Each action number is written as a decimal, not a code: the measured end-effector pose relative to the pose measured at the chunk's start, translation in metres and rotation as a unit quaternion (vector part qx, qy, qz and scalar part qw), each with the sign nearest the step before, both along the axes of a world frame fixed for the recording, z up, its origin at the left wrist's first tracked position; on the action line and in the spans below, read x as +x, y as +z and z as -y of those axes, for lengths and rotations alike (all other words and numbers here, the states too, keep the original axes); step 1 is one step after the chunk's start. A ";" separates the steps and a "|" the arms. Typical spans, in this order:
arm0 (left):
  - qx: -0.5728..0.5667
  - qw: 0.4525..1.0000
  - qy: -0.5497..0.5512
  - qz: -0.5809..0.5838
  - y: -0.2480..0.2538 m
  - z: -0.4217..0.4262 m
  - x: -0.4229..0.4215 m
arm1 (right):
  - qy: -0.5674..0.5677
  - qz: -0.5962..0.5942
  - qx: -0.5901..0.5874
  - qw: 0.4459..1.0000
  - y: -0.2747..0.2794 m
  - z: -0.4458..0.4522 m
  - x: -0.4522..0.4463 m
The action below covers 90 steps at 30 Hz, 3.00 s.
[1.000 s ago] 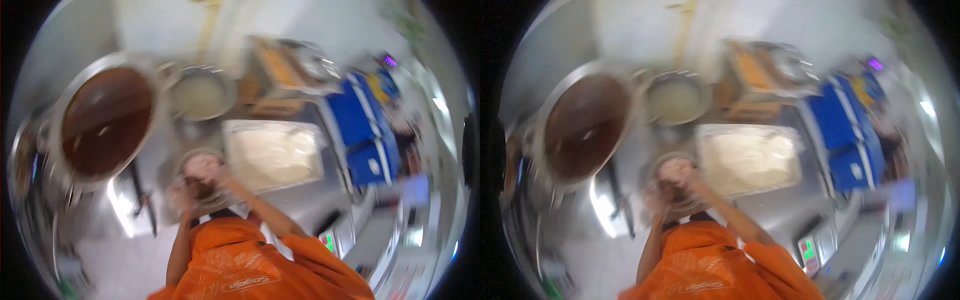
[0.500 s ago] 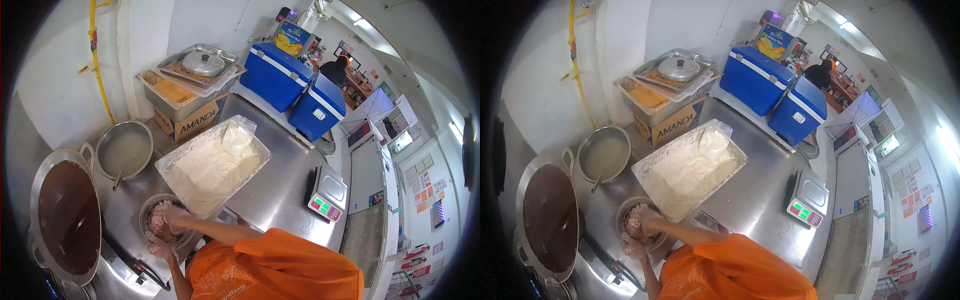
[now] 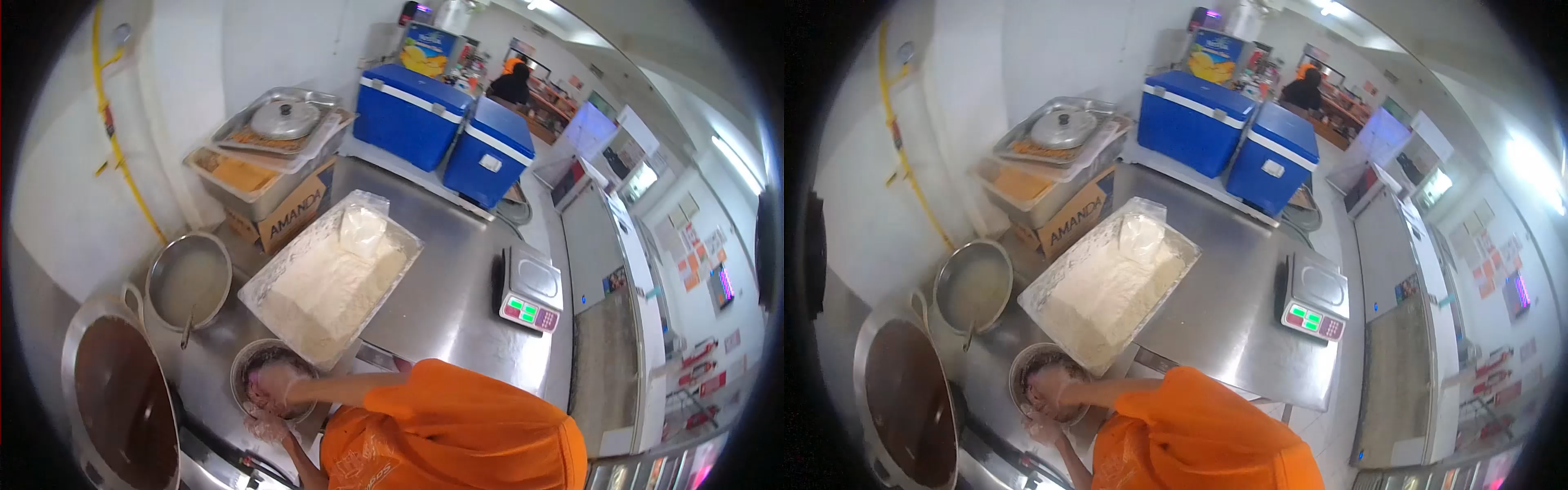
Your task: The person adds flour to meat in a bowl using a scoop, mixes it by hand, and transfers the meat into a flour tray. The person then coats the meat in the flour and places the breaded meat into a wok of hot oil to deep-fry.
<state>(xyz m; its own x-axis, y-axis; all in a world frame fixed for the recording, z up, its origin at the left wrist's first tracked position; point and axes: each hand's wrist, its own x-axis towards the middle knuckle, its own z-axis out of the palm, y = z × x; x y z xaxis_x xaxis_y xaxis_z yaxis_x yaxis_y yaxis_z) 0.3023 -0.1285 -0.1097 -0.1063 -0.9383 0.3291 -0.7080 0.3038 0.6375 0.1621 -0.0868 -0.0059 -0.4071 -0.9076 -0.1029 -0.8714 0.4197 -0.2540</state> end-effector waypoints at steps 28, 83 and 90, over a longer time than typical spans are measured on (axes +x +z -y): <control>-0.034 0.980 -0.122 0.151 0.029 0.012 -0.007 | 0.099 0.249 -0.035 0.963 -0.028 -0.015 -0.051; 0.150 0.986 0.073 0.023 0.097 -0.023 0.006 | 0.015 0.466 0.223 0.856 -0.005 -0.002 -0.041; 0.175 0.981 0.077 0.032 0.074 -0.013 0.002 | 0.112 0.392 0.131 0.904 -0.009 0.001 -0.020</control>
<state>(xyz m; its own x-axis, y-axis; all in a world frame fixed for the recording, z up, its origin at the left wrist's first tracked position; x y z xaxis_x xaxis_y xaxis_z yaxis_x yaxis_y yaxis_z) 0.3040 -0.1151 -0.0361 0.0355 -0.9992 -0.0181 -0.7702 -0.0389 0.6366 0.1421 -0.0879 -0.0146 0.0747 -0.8604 -0.5041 -0.5370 0.3913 -0.7474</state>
